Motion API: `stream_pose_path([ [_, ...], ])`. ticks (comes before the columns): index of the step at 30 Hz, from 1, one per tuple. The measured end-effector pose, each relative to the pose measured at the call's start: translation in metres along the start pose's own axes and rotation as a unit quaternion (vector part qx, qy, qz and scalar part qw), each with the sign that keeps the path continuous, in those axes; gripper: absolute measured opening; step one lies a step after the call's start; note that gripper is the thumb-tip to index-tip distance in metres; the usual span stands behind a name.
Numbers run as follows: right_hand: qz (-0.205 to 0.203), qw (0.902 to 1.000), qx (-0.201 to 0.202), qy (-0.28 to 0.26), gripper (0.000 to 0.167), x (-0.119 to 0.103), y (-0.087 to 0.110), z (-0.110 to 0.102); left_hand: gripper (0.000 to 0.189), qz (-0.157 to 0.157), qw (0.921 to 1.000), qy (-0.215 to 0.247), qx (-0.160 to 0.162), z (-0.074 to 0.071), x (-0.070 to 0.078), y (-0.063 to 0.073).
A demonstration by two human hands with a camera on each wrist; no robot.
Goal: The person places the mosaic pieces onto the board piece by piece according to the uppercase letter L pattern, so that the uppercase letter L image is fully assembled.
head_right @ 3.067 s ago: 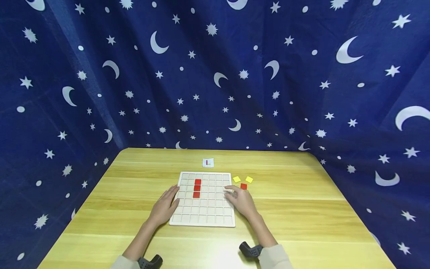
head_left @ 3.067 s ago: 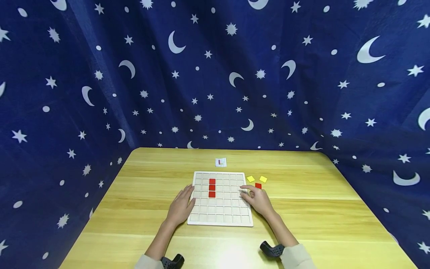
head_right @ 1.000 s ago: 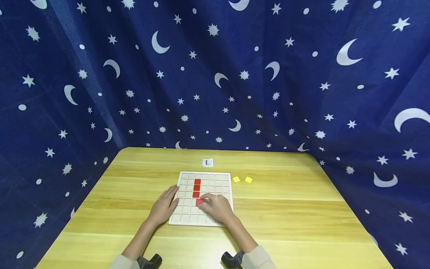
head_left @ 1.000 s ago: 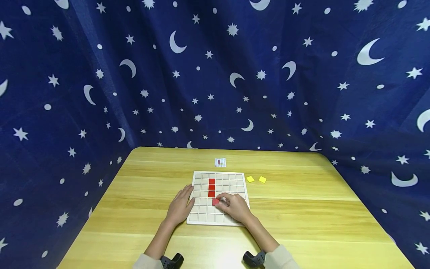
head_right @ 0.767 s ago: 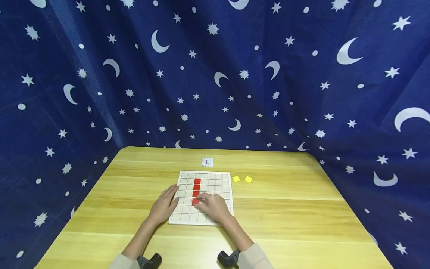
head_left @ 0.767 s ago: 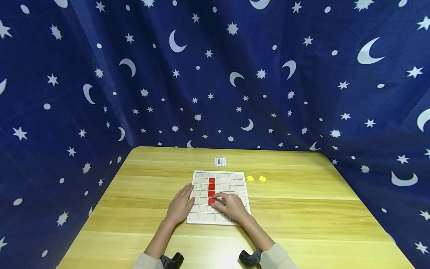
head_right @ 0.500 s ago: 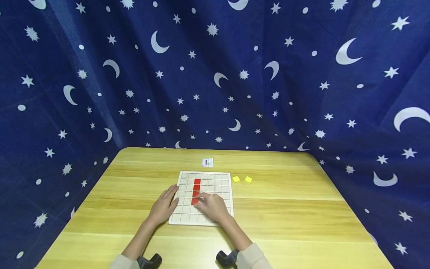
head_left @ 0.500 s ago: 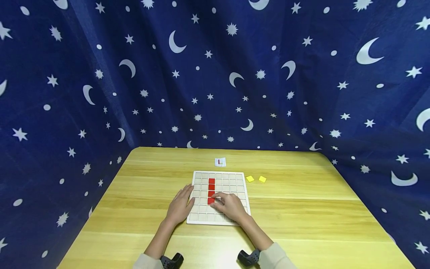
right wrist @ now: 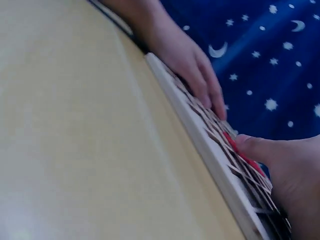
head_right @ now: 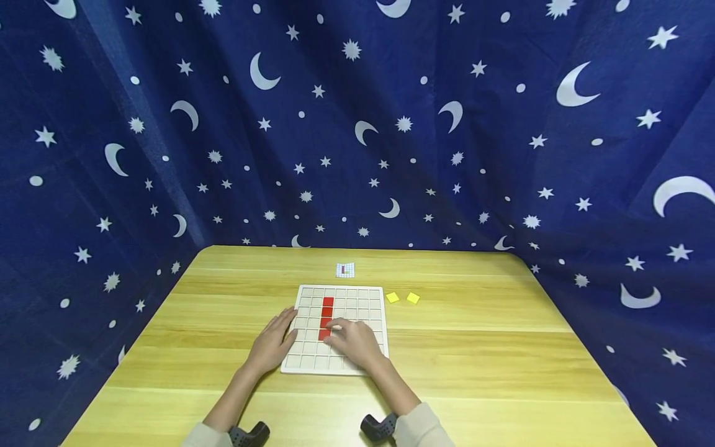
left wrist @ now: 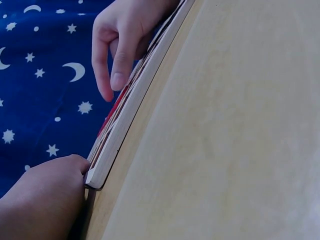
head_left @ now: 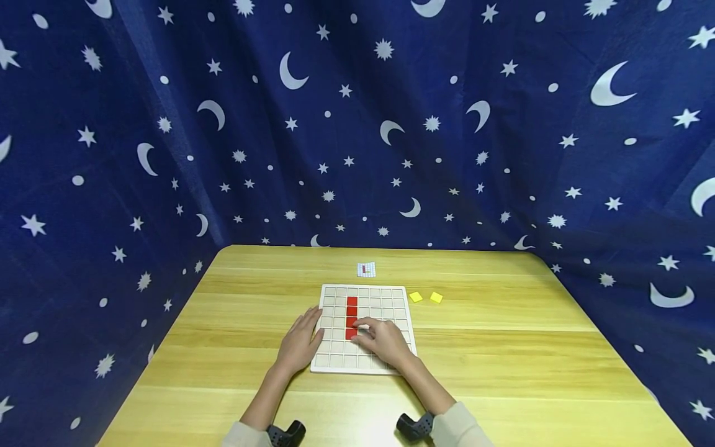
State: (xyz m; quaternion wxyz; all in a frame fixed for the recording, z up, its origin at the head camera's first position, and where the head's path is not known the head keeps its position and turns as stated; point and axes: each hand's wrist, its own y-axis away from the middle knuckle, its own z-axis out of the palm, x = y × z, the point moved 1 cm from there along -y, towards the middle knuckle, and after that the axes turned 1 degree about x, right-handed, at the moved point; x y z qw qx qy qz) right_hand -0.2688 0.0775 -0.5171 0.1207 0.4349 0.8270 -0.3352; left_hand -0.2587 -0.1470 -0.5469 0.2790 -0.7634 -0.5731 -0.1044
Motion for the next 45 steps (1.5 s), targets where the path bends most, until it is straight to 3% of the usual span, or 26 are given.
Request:
stream_pose_path([
  [4,0.03,0.9989,0.015,-0.031,0.025,0.014,-0.001,-0.009,0.049,0.003,1.0,0.002,0.003,0.002,0.0,0.0],
  [9,0.08,0.993,0.067,-0.054,0.022,0.043,0.001,-0.025,0.049,0.004,1.0,0.003,-0.001,0.003,0.0,-0.001],
  [16,0.147,0.9759,0.158,-0.029,0.026,0.081,0.005,-0.044,0.049,0.006,1.0,-0.005,0.002,0.002,-0.001,0.0],
  [22,0.157,0.968,0.196,0.004,0.033,0.096,0.004,-0.052,0.049,0.005,1.0,-0.007,0.003,0.001,-0.001,-0.001],
  [26,0.188,0.9633,0.189,0.029,0.038,0.103,0.003,-0.053,0.049,0.007,0.9999,-0.008,0.004,0.001,-0.001,-0.002],
  [34,0.23,0.9583,0.134,0.102,0.045,0.108,-0.002,-0.052,0.049,0.008,0.9999,-0.004,0.006,0.0,0.0,-0.001],
  [40,0.265,0.9531,0.117,0.087,0.039,0.108,0.0,-0.054,0.048,0.009,0.9999,-0.002,0.01,0.002,-0.002,-0.001],
  [45,0.254,0.956,0.136,0.055,0.036,0.109,0.003,-0.054,0.048,0.009,0.9999,-0.002,0.011,0.003,-0.003,-0.001],
])
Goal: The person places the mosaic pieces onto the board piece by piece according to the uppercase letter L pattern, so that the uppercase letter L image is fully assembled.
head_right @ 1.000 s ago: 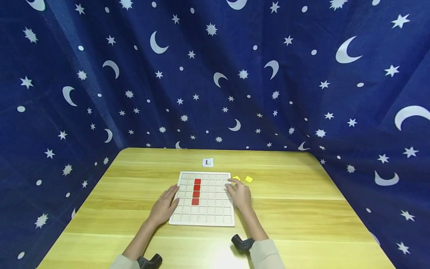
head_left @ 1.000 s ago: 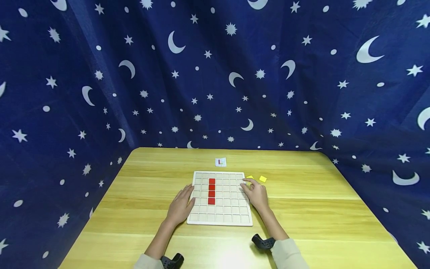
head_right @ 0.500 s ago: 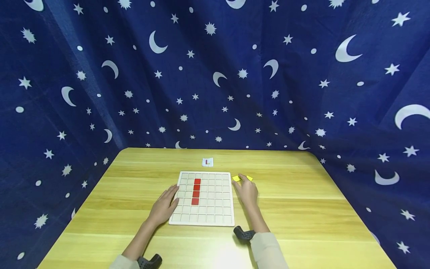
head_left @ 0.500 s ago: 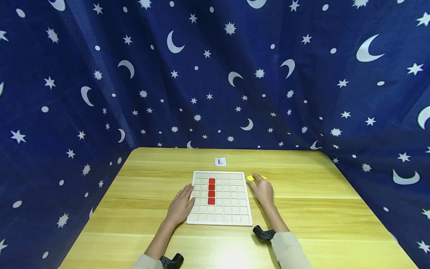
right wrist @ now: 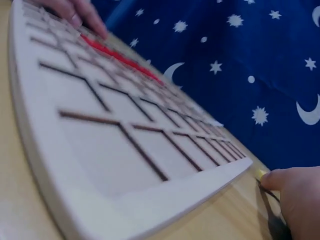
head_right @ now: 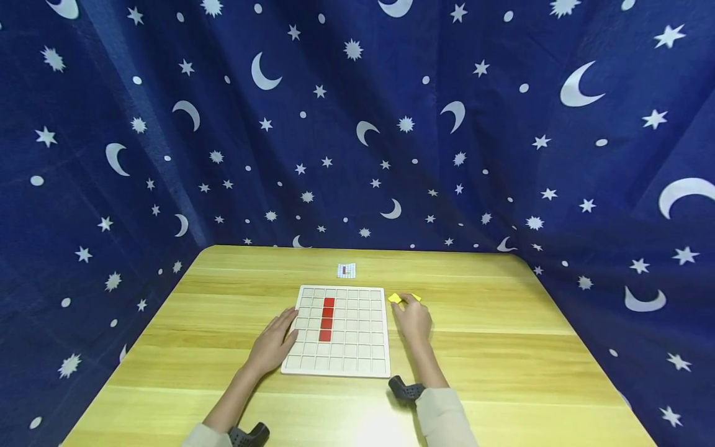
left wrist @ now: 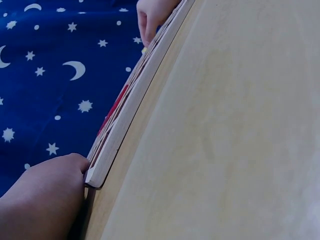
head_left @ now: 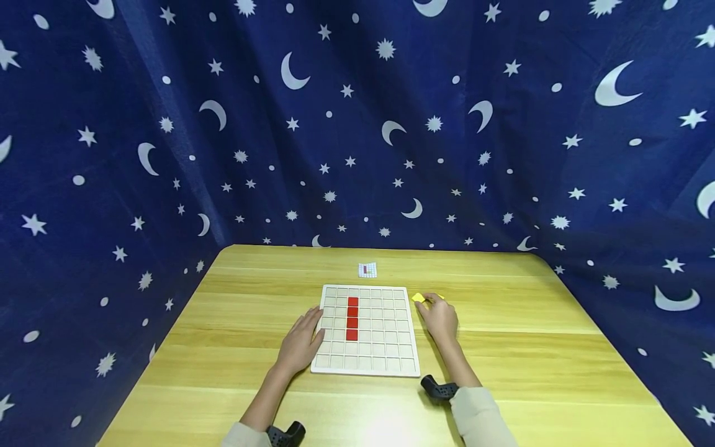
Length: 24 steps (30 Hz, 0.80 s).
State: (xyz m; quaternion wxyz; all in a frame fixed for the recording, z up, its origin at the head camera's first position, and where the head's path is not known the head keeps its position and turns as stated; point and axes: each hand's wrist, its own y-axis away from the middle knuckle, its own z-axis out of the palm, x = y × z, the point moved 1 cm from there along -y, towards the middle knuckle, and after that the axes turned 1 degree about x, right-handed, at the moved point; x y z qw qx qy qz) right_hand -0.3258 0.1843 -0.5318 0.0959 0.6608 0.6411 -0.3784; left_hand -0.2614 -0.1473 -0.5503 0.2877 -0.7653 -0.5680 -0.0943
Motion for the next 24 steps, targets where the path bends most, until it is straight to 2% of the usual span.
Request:
stream_pose_path([
  [5,-0.052,0.9968,0.028,-0.053,0.035,0.0,0.003,-0.001,0.048,-0.003,1.0,0.0,-0.008,-0.001,0.001,0.0],
  [8,-0.095,0.9915,0.025,-0.086,0.035,-0.004,0.006,-0.002,0.048,-0.003,1.0,-0.003,-0.009,-0.001,0.002,0.0],
  [16,-0.191,0.9733,-0.034,-0.122,0.029,-0.027,0.023,0.002,0.048,-0.005,0.9999,-0.004,-0.009,-0.002,0.001,-0.001],
  [24,-0.257,0.9506,-0.108,-0.137,0.027,-0.051,0.044,0.01,0.048,-0.004,0.9999,-0.004,-0.009,-0.001,0.0,0.0],
])
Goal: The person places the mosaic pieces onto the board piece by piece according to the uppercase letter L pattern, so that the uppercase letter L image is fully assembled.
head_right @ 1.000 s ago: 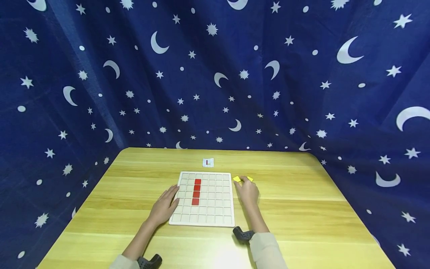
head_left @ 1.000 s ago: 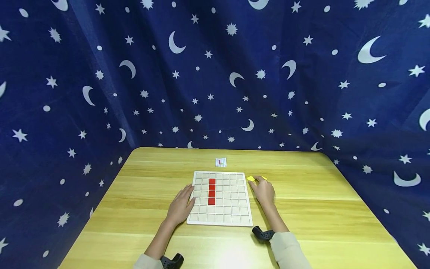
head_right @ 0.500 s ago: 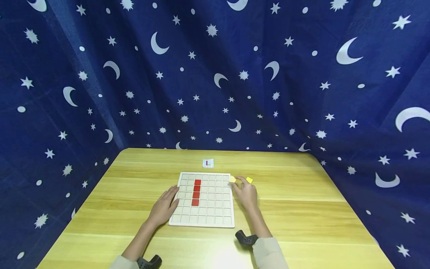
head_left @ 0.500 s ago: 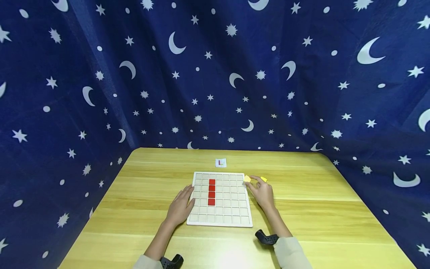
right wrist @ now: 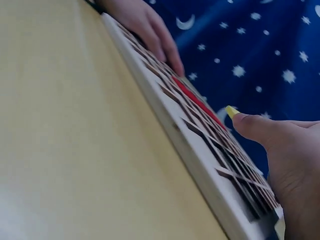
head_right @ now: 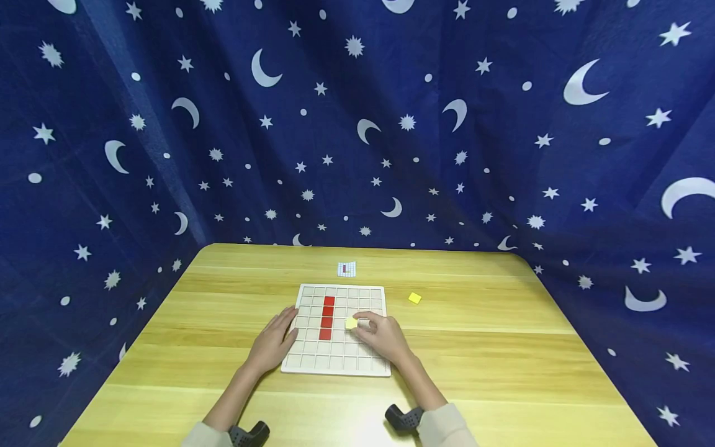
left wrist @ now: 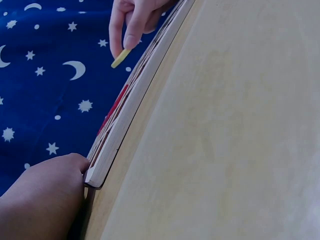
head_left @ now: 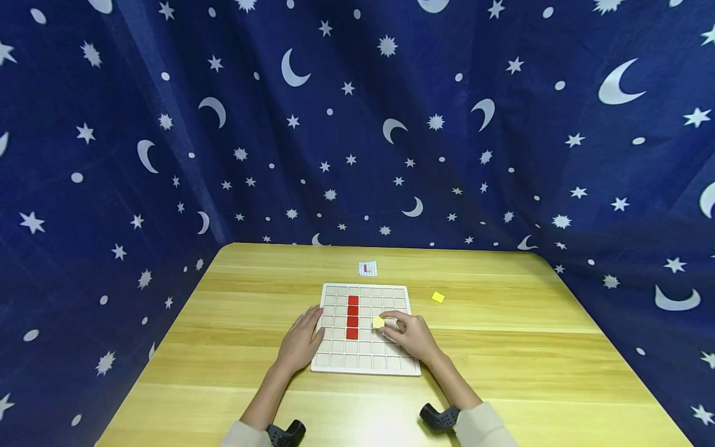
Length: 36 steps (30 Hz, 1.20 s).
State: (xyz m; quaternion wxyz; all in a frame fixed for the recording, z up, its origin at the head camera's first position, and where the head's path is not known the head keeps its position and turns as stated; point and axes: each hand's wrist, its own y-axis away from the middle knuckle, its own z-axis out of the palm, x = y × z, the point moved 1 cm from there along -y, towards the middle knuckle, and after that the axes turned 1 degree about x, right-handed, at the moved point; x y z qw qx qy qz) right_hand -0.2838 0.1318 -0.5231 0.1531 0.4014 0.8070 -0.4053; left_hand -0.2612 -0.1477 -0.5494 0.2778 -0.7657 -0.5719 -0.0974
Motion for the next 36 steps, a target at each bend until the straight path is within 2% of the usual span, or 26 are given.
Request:
stream_pose_path([
  [4,0.003,0.9994,-0.034,-0.003,0.027,-0.007,0.002,0.007,0.048,0.002,1.0,0.0,0.0,0.0,0.0,0.0],
  [10,0.009,0.9982,-0.06,0.006,0.027,-0.013,0.002,0.017,0.048,0.003,1.0,-0.001,0.001,-0.001,0.0,0.001],
  [18,0.01,0.9973,-0.06,0.041,0.028,-0.017,0.002,0.02,0.048,0.009,0.9999,0.001,0.005,-0.002,0.0,0.001],
  [36,0.018,0.9951,-0.078,0.058,0.027,-0.021,0.001,0.018,0.049,0.005,1.0,0.003,0.003,-0.001,0.001,0.001],
])
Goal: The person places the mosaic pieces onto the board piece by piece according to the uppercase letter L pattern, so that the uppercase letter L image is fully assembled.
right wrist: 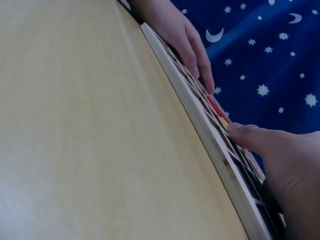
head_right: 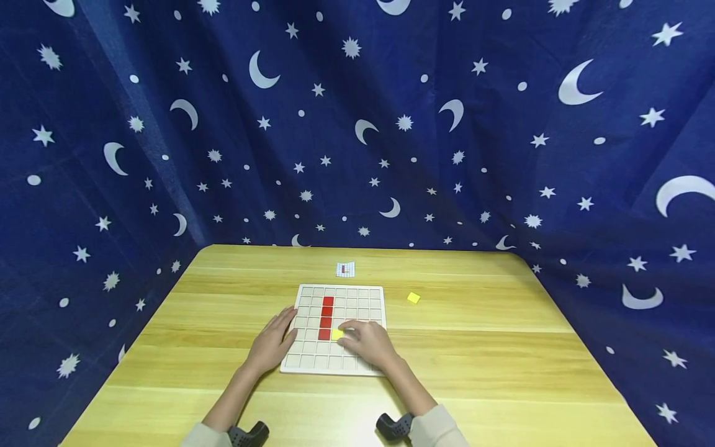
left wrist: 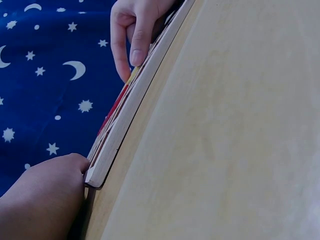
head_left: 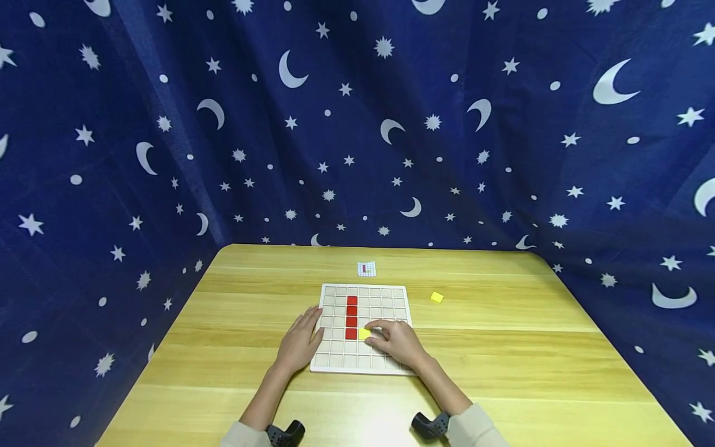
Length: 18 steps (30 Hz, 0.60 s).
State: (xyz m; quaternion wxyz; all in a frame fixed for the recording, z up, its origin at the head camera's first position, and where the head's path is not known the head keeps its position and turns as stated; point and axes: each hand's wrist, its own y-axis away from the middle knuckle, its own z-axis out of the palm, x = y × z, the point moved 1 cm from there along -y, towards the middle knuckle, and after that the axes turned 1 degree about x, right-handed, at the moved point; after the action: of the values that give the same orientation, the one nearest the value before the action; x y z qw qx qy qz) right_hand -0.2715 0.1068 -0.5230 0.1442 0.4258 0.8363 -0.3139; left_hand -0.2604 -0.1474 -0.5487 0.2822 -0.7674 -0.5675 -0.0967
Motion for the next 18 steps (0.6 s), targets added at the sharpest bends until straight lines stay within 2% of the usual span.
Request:
stream_pose_path([
  [4,-0.009,0.9998,0.004,-0.02,0.028,0.001,0.001,-0.002,0.049,-0.002,1.0,-0.003,0.0,0.0,0.0,0.0],
  [9,0.011,0.9978,0.033,-0.056,0.026,0.011,0.001,-0.012,0.048,-0.005,1.0,-0.006,-0.003,0.0,0.001,0.0],
  [13,0.043,0.9936,0.084,-0.062,0.025,0.031,0.002,-0.024,0.048,-0.004,1.0,-0.005,-0.001,0.0,0.001,0.0],
  [18,0.118,0.9839,0.125,-0.049,0.029,0.058,0.005,-0.04,0.048,-0.002,1.0,-0.006,0.0,0.0,-0.001,0.0],
])
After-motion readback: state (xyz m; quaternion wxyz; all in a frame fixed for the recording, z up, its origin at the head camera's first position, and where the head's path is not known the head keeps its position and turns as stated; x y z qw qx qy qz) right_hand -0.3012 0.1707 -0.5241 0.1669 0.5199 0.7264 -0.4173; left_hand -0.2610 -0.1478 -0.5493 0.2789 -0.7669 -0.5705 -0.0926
